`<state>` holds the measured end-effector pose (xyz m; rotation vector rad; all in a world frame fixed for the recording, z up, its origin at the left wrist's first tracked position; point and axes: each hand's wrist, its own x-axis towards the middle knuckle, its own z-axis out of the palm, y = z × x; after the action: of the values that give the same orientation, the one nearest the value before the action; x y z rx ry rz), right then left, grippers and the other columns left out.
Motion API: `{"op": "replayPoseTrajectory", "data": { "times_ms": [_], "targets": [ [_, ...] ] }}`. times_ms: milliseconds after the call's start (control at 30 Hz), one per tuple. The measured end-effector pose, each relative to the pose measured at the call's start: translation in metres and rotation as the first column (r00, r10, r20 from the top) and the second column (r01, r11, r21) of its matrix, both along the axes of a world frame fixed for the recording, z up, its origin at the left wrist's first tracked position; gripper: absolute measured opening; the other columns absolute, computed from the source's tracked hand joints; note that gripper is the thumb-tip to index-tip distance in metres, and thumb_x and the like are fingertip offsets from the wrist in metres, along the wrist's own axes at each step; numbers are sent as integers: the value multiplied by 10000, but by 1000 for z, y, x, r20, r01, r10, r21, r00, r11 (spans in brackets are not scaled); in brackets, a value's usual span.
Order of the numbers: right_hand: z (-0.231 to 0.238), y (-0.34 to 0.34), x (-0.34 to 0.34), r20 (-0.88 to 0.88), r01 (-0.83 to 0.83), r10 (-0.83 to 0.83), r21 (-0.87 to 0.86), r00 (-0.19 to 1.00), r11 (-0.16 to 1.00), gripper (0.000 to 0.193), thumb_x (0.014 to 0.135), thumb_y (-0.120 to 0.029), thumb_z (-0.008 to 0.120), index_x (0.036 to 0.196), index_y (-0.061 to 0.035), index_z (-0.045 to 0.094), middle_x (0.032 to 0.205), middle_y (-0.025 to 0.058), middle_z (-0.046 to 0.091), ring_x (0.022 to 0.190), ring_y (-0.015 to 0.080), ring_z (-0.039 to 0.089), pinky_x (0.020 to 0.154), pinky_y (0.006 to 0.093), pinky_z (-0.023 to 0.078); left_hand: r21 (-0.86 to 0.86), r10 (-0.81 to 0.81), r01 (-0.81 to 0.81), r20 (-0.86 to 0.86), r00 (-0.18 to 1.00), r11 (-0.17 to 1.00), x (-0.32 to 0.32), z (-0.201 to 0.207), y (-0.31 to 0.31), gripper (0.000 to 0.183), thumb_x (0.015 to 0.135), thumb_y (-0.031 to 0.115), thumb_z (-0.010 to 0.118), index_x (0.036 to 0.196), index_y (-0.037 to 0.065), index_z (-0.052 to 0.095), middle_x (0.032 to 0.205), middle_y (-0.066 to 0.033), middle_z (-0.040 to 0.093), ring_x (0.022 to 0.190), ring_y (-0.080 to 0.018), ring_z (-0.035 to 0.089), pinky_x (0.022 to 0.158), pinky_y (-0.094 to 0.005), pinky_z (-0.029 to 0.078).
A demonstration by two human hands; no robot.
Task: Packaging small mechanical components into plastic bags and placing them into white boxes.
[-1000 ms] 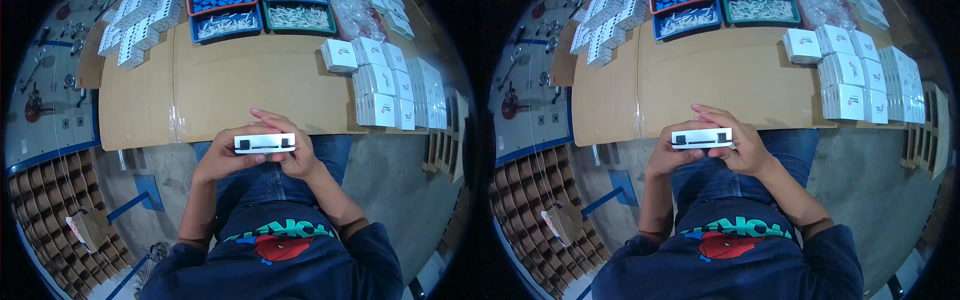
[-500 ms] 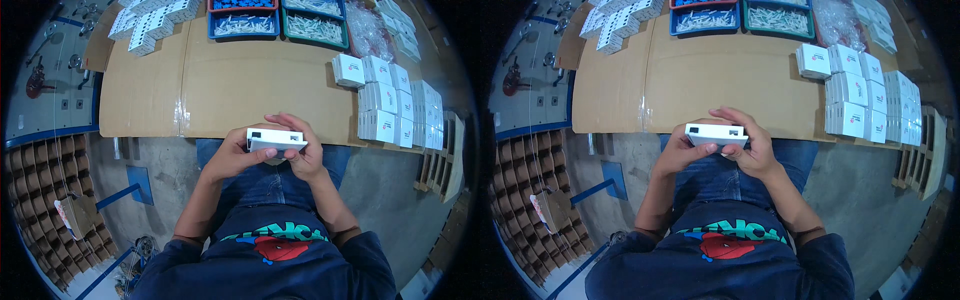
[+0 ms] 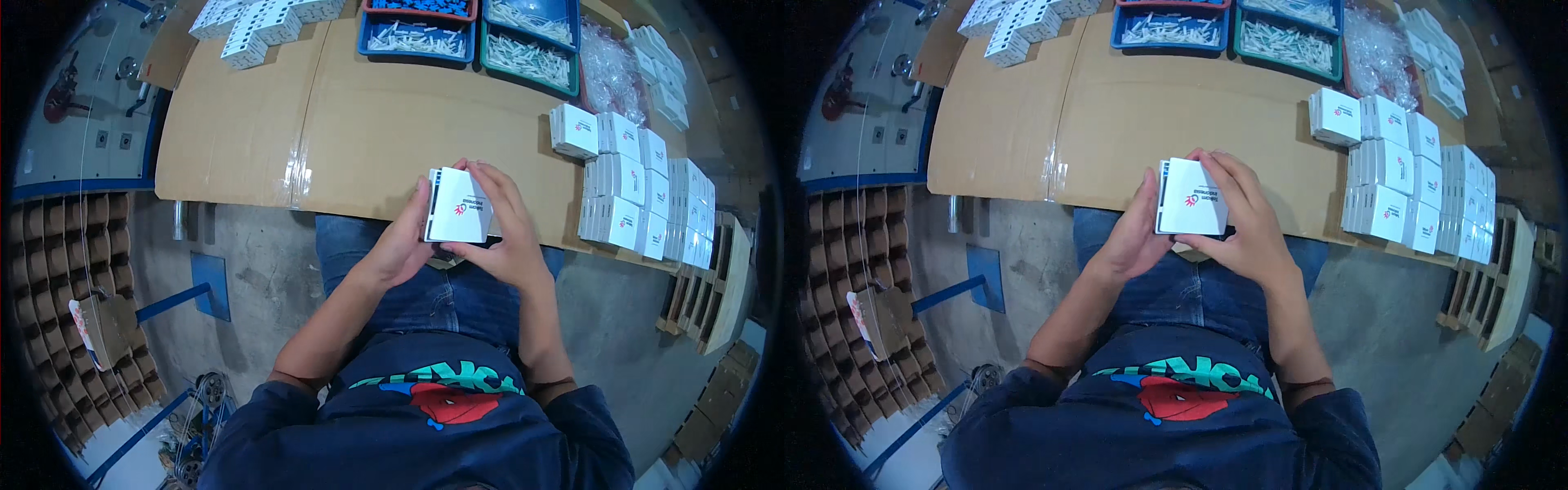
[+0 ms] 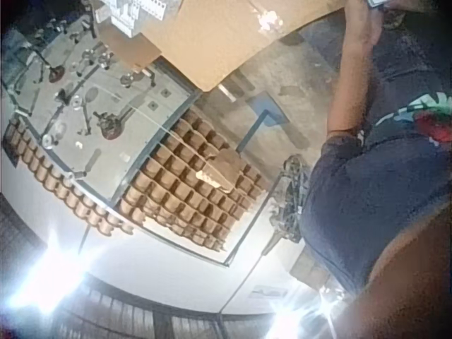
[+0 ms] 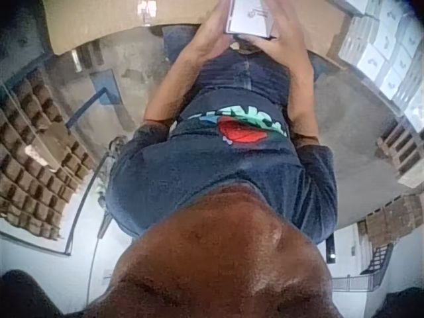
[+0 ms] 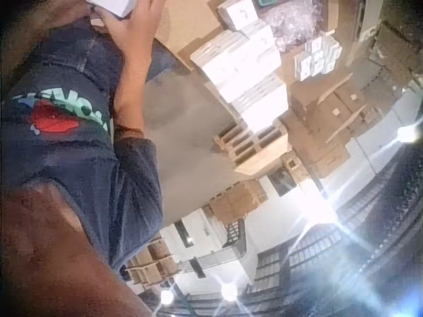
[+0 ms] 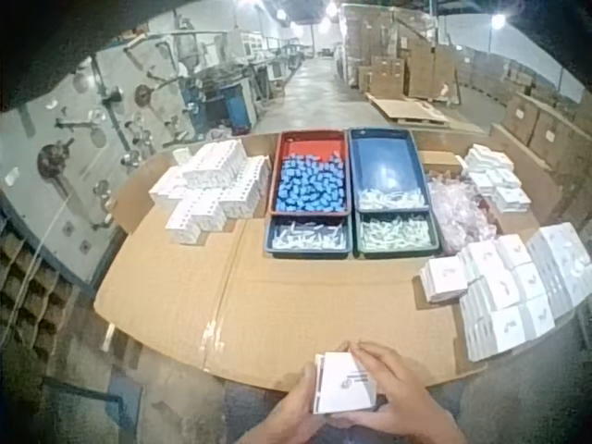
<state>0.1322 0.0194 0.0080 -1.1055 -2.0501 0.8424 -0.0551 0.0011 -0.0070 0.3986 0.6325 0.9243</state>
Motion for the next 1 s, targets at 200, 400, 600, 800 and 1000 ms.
{"op": "replayPoseTrajectory", "data": {
  "times_ms": [200,400,600,800,1000],
  "targets": [
    [1,3,6,-122,9,-32,-184,992,983,978,598,-223,961,1433,-47,482,1431,152,526,1328,321,527,1131,433,419,-52,10,-5,102,995,999,13,3,2,675,1084,588,175,1593,161,298,1455,-106,526,1304,-248,566,1084,-426,484],
    [-8,6,17,-176,34,-63,-162,982,986,984,598,-224,964,1439,-56,481,1458,147,536,1379,300,497,1167,414,367,-110,46,-40,50,998,993,17,-2,4,663,1080,599,220,1534,146,390,1433,-111,549,1290,-241,579,1045,-418,510],
    [-6,5,14,-145,3,-34,-207,989,978,1025,607,-288,971,1470,-86,455,1495,113,512,1413,281,456,1179,457,329,-87,31,-33,-34,999,996,19,7,3,677,1080,600,204,1538,133,377,1446,-114,540,1312,-246,566,1051,-421,504],
    [-14,2,11,-155,-9,-17,-163,988,987,1016,606,-283,973,1463,-91,462,1489,112,517,1395,282,476,1147,470,365,-77,31,-43,-156,987,996,22,11,0,702,1073,618,194,1545,125,362,1422,-116,550,1292,-232,574,1041,-403,501],
    [-12,2,7,-201,-16,-15,-152,979,988,971,593,-197,957,1435,-64,491,1447,138,552,1362,309,518,1149,418,394,-55,20,-28,-139,990,998,23,5,-3,675,1081,598,203,1569,147,323,1455,-112,522,1332,-244,543,1075,-419,480]
  ]
}}
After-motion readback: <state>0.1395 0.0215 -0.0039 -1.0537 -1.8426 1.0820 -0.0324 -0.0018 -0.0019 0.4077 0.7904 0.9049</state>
